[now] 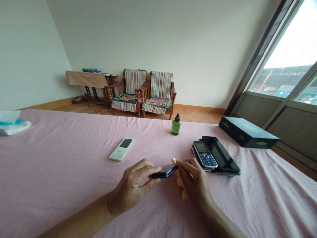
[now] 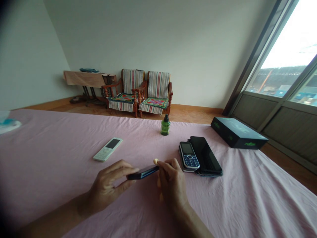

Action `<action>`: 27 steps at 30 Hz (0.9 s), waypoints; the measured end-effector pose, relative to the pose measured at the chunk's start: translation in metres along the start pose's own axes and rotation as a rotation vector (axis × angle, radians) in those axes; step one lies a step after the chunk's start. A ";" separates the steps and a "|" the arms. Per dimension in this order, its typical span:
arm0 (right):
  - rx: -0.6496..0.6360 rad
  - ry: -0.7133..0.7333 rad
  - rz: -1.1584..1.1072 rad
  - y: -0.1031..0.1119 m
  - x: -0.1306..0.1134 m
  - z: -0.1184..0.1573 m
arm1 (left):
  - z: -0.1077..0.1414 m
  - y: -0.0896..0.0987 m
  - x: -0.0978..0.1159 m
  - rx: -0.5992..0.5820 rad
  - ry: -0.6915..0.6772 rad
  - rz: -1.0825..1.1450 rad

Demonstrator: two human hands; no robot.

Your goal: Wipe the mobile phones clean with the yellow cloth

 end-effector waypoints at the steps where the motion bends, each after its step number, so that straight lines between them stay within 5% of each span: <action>1: -0.023 -0.033 -0.058 -0.006 0.001 0.002 | 0.001 0.003 0.003 0.039 -0.008 -0.023; 4: -0.046 -0.013 -0.160 -0.017 -0.010 0.010 | 0.003 0.010 0.012 0.114 -0.015 -0.099; 13: 0.049 0.465 0.060 -0.001 -0.082 0.034 | 0.001 0.013 0.011 0.164 0.079 -0.107; 16: 0.129 0.532 0.173 0.006 -0.088 0.039 | 0.002 0.010 0.010 0.165 0.092 -0.057; 27: 0.026 0.626 0.369 -0.012 -0.086 0.050 | 0.001 0.004 0.010 0.159 0.153 -0.009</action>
Point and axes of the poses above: each hand's wrist, its own z-axis away from the middle knuckle, its own y-axis out of the back of the hand, x = y × z, the point moved 9 cm from there along -z, towards the middle knuckle, and after that the axes turned 2 degrees about -z, right-handed, at the moved point
